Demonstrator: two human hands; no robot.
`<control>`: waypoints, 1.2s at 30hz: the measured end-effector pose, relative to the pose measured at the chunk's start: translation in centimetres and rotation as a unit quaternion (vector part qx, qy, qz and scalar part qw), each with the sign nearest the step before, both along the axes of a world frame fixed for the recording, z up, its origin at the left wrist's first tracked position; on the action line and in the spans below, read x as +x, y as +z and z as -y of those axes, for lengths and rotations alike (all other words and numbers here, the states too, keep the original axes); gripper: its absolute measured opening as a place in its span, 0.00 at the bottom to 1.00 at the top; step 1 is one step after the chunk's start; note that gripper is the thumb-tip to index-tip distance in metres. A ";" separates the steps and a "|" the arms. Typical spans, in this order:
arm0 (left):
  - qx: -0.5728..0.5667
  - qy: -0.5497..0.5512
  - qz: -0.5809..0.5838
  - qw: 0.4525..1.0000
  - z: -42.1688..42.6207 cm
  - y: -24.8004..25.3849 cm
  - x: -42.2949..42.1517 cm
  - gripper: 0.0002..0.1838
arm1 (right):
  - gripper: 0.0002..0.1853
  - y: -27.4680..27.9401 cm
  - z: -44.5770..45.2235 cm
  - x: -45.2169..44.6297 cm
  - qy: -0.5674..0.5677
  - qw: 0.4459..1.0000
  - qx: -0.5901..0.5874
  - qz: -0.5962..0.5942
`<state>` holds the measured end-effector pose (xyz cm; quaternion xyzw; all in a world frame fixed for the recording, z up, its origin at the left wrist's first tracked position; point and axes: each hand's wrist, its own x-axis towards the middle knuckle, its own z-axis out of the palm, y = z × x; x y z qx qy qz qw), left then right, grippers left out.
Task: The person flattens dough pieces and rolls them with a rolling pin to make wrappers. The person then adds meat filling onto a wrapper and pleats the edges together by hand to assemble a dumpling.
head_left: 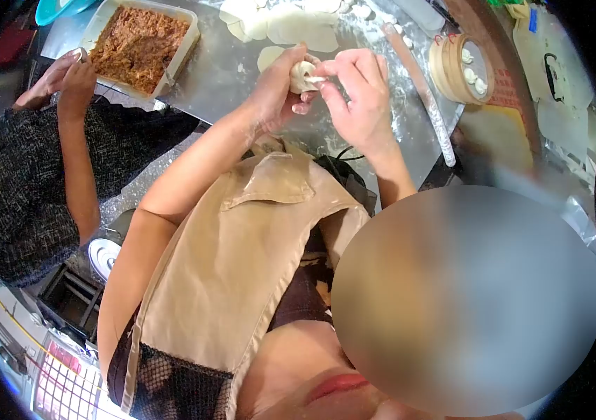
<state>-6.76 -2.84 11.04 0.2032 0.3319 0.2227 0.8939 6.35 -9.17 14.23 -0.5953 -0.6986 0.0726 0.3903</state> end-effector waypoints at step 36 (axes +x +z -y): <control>0.042 -0.290 -0.121 0.948 -4.1 2.3 -1.2 0.11 | 0.05 2.4 -2.5 0.7 0.183 0.950 -0.018 0.254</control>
